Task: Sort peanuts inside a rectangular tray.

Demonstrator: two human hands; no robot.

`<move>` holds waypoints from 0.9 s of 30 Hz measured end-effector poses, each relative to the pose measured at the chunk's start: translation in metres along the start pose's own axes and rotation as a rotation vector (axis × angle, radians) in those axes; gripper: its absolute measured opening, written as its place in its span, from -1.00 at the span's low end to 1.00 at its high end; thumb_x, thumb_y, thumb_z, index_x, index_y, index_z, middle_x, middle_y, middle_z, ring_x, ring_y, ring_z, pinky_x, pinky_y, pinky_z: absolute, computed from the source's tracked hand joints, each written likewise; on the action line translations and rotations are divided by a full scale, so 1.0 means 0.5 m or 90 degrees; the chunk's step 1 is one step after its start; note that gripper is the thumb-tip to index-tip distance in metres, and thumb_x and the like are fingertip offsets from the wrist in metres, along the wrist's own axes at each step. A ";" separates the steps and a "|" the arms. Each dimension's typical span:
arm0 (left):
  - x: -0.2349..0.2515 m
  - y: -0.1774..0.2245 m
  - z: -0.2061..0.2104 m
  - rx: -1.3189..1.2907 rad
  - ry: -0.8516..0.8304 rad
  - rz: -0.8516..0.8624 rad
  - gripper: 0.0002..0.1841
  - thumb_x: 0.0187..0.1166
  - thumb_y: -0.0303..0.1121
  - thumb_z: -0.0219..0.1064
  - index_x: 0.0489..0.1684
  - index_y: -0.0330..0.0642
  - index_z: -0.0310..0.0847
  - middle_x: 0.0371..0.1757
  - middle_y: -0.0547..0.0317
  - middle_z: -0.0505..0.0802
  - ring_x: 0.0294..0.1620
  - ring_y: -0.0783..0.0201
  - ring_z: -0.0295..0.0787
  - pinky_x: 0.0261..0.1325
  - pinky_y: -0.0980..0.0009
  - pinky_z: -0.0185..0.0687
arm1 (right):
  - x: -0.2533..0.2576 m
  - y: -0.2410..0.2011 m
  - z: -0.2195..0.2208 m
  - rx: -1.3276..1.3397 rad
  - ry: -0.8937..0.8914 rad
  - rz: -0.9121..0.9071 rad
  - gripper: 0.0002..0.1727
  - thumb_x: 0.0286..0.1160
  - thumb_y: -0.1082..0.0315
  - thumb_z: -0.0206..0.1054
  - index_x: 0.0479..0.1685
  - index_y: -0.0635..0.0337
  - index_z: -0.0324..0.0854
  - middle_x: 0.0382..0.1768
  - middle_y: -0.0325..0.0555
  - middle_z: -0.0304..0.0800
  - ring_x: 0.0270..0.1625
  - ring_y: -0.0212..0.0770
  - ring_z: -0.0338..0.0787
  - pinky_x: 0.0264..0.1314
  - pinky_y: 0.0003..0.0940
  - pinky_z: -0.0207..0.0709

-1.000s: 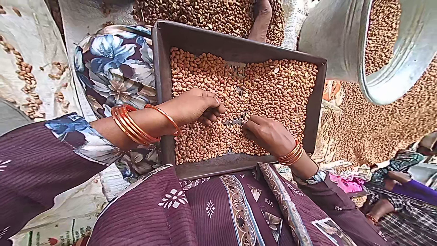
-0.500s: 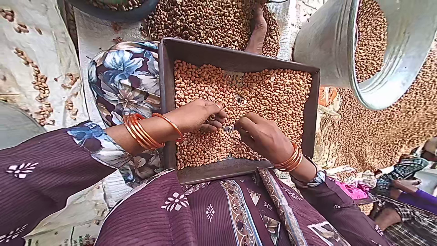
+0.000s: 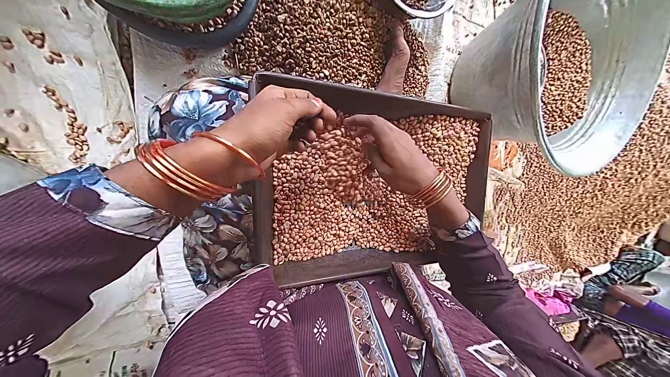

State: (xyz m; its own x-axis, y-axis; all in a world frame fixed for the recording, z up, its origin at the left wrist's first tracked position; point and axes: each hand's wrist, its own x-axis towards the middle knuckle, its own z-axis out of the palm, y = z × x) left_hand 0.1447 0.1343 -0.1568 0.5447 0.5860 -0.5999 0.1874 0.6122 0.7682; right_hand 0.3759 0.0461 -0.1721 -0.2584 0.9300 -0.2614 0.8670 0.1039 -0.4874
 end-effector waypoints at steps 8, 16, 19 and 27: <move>0.008 0.014 -0.019 0.001 0.009 0.012 -0.67 0.87 -0.36 -0.03 -0.22 -0.04 0.70 -0.43 0.36 0.70 -0.50 0.51 0.59 -0.46 0.67 0.50 | -0.104 -0.029 0.005 -0.196 -0.106 0.307 -0.69 0.76 0.22 0.23 0.16 0.32 0.46 -0.14 0.29 0.69 -0.31 0.27 0.82 -0.38 0.16 0.66; 0.011 -0.007 -0.021 0.176 -0.019 0.070 -0.71 0.85 -0.33 0.07 -0.22 -0.04 0.73 -0.46 0.39 0.67 -0.58 0.56 0.48 -0.52 0.69 0.36 | -0.151 -0.024 -0.014 -0.106 0.009 0.183 -0.72 0.76 0.30 0.18 0.24 0.26 0.57 -0.14 0.06 0.79 -0.31 0.03 0.83 -0.31 0.03 0.69; 0.007 -0.005 -0.018 0.213 -0.032 0.075 -0.70 0.86 -0.32 0.07 -0.25 -0.04 0.71 -0.48 0.40 0.67 -0.64 0.57 0.41 -0.57 0.70 0.29 | -0.158 -0.045 0.001 -0.165 -0.264 0.384 -0.56 0.82 0.02 0.15 0.14 0.30 0.54 -0.33 0.19 0.76 -0.20 0.27 0.84 -0.16 0.25 0.64; 0.006 -0.021 -0.019 0.313 -0.070 0.121 -0.73 0.83 -0.32 0.12 -0.24 -0.06 0.73 -0.56 0.38 0.58 -0.67 0.56 0.35 -0.58 0.67 0.24 | -0.130 -0.047 0.018 0.077 -0.025 -0.062 -0.76 0.62 0.39 0.33 0.16 0.22 0.72 -0.04 -0.04 0.84 -0.26 -0.22 0.85 -0.23 -0.28 0.77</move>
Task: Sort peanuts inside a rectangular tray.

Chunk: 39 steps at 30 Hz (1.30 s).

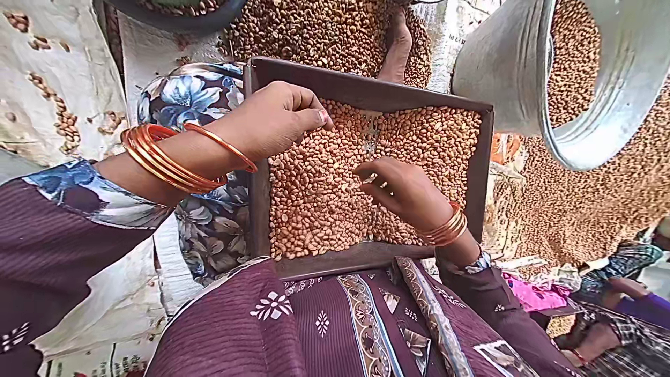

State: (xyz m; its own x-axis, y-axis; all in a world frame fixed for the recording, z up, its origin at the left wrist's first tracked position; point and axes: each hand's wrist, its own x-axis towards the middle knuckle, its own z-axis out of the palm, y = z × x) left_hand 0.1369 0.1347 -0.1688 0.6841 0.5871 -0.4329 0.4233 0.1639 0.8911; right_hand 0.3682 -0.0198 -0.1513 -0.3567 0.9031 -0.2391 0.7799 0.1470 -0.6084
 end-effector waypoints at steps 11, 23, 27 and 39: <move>-0.005 0.007 0.008 0.111 -0.074 -0.040 -0.73 0.84 -0.17 0.15 -0.09 -0.02 0.76 -0.37 0.33 0.73 -0.45 0.47 0.55 -0.32 0.48 0.43 | 0.050 0.047 0.031 -0.232 0.044 0.081 -0.88 0.57 0.46 0.35 -0.07 0.28 0.74 -0.19 0.18 0.75 -0.26 0.17 0.82 -0.26 0.06 0.68; -0.004 0.009 0.029 -0.076 -0.185 -0.186 -0.44 0.93 0.00 -0.23 -0.03 -0.20 0.65 -0.23 0.17 0.80 -0.23 0.35 0.83 -0.09 0.41 0.77 | 0.048 -0.081 0.074 -0.018 0.069 -0.185 -0.88 0.57 0.42 0.37 -0.17 0.21 0.83 -0.23 -0.03 0.80 -0.20 -0.17 0.82 -0.21 -0.34 0.71; -0.008 0.017 0.017 -0.001 -0.159 -0.154 -0.65 0.90 -0.17 0.01 0.03 -0.16 0.69 -0.18 0.21 0.79 -0.27 0.42 0.77 -0.17 0.52 0.69 | 0.048 -0.074 0.144 -0.072 -0.059 -0.210 -0.88 0.60 0.42 0.33 -0.17 0.18 0.80 -0.21 -0.01 0.78 -0.16 -0.04 0.84 -0.27 -0.24 0.72; -0.006 0.012 0.023 0.083 -0.193 -0.137 -0.66 0.90 -0.17 0.02 0.04 -0.17 0.69 -0.12 0.17 0.84 -0.19 0.39 0.84 -0.05 0.44 0.76 | 0.051 -0.065 0.128 -0.079 -0.061 -0.214 -0.85 0.60 0.39 0.32 -0.16 0.14 0.83 -0.20 -0.02 0.75 -0.16 -0.05 0.81 -0.29 -0.24 0.68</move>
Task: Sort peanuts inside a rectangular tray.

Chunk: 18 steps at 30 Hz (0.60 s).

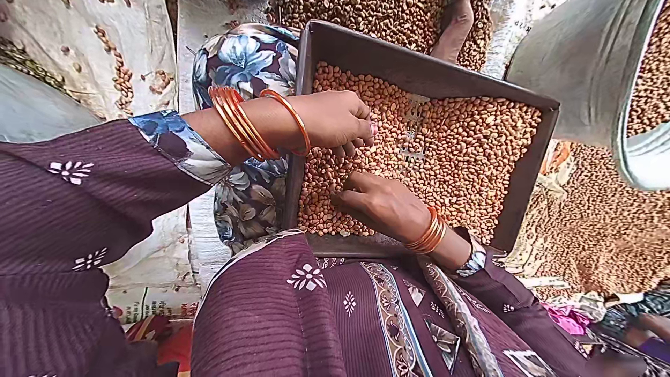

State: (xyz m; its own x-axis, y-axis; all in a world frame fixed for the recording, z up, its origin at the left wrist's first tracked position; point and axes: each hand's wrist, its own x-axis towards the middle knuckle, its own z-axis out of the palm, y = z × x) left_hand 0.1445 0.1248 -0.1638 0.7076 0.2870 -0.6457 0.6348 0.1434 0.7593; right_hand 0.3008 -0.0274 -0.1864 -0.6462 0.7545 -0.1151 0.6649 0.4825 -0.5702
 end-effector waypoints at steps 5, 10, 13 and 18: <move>0.000 -0.001 0.001 0.032 -0.004 0.002 -0.65 0.90 -0.16 0.02 0.07 -0.18 0.68 -0.09 0.16 0.84 -0.18 0.40 0.84 -0.04 0.42 0.76 | 0.008 -0.001 0.023 -0.029 0.008 0.005 -0.88 0.54 0.40 0.35 -0.24 0.22 0.78 -0.19 0.03 0.72 -0.16 -0.03 0.80 -0.29 -0.25 0.69; 0.000 -0.001 -0.002 0.015 -0.001 0.005 -0.66 0.89 -0.18 0.03 0.03 -0.18 0.69 -0.09 0.15 0.84 -0.20 0.40 0.84 -0.06 0.42 0.77 | 0.000 0.014 -0.022 0.113 0.026 0.040 -0.86 0.29 0.36 0.31 -0.26 0.21 0.66 -0.34 -0.11 0.66 -0.43 -0.26 0.68 -0.48 -0.38 0.55; 0.001 -0.001 -0.003 0.013 0.002 0.010 -0.67 0.89 -0.18 0.04 0.03 -0.18 0.69 -0.08 0.18 0.86 -0.18 0.41 0.85 -0.05 0.43 0.78 | -0.010 0.013 -0.019 0.129 0.001 0.013 -0.86 0.33 0.38 0.33 -0.27 0.19 0.77 -0.34 -0.10 0.70 -0.40 -0.24 0.72 -0.45 -0.36 0.59; 0.001 0.001 -0.003 -0.020 0.020 -0.001 -0.69 0.89 -0.22 0.04 0.03 -0.16 0.70 -0.11 0.19 0.84 -0.22 0.42 0.82 -0.10 0.48 0.74 | -0.022 0.001 0.008 0.042 -0.062 -0.003 -0.86 0.55 0.46 0.32 -0.23 0.22 0.82 -0.24 0.01 0.73 -0.17 -0.08 0.79 -0.17 -0.29 0.70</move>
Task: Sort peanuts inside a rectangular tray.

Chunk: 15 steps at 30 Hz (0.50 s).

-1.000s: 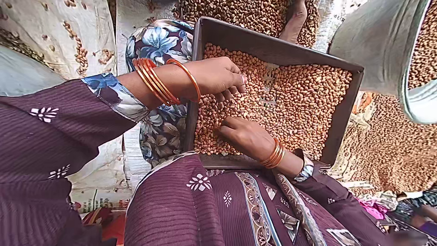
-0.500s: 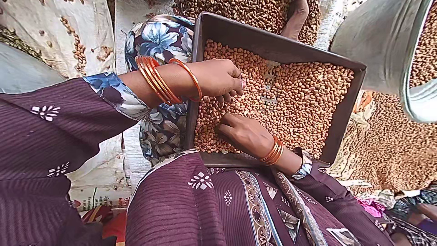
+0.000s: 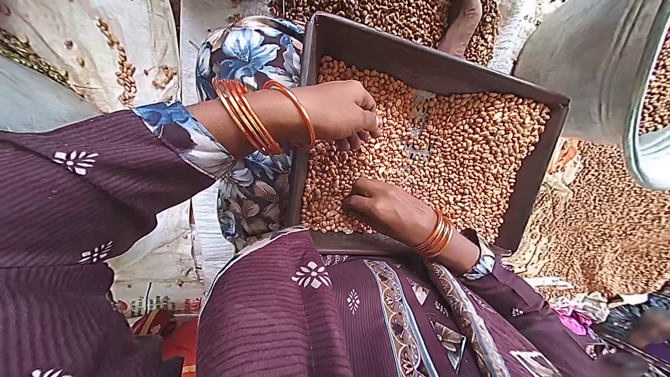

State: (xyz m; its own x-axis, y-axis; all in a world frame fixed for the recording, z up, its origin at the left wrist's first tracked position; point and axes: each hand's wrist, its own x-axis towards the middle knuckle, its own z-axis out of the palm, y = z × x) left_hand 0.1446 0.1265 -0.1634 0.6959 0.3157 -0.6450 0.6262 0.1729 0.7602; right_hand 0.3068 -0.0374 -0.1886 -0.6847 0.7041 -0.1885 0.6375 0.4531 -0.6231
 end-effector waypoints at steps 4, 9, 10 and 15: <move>0.001 0.000 -0.002 -0.041 0.013 0.004 -0.72 0.88 -0.25 0.05 0.03 -0.16 0.69 -0.11 0.20 0.84 -0.19 0.42 0.84 -0.10 0.49 0.75 | 0.002 -0.003 0.005 -0.024 -0.002 0.004 -0.87 0.54 0.46 0.31 -0.22 0.24 0.79 -0.23 0.03 0.73 -0.17 -0.03 0.80 -0.17 -0.26 0.71; 0.004 -0.007 -0.002 -0.126 0.009 0.015 -0.49 0.94 -0.05 -0.18 -0.07 -0.16 0.68 -0.18 0.21 0.82 -0.11 0.36 0.87 0.02 0.41 0.81 | 0.023 -0.031 -0.053 -0.064 0.180 0.038 -0.86 0.59 0.47 0.28 -0.16 0.26 0.77 -0.21 0.04 0.77 -0.15 -0.06 0.81 -0.15 -0.30 0.70; 0.004 -0.009 0.000 -0.143 0.011 0.012 -0.41 0.93 0.02 -0.26 -0.12 -0.15 0.69 -0.21 0.22 0.83 -0.11 0.34 0.87 0.03 0.37 0.81 | 0.030 -0.040 -0.070 -0.074 0.249 0.045 -0.85 0.59 0.48 0.30 -0.11 0.27 0.79 -0.13 0.08 0.82 -0.05 -0.06 0.84 -0.02 -0.32 0.72; 0.005 -0.007 -0.001 -0.220 -0.009 -0.010 -0.39 0.92 0.05 -0.25 -0.22 -0.13 0.68 -0.30 0.22 0.85 -0.18 0.27 0.89 -0.01 0.29 0.85 | -0.004 -0.032 -0.172 -0.155 0.381 0.188 -0.77 0.62 0.50 0.31 0.13 0.24 0.79 0.13 0.09 0.83 0.05 -0.18 0.88 0.03 -0.39 0.77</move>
State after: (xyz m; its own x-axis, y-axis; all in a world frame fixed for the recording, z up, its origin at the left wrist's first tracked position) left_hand 0.1437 0.1269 -0.1677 0.6933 0.2982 -0.6560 0.4823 0.4844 0.7299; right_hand 0.3286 0.0009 -0.1129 -0.2035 0.9643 0.1696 0.8753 0.2568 -0.4097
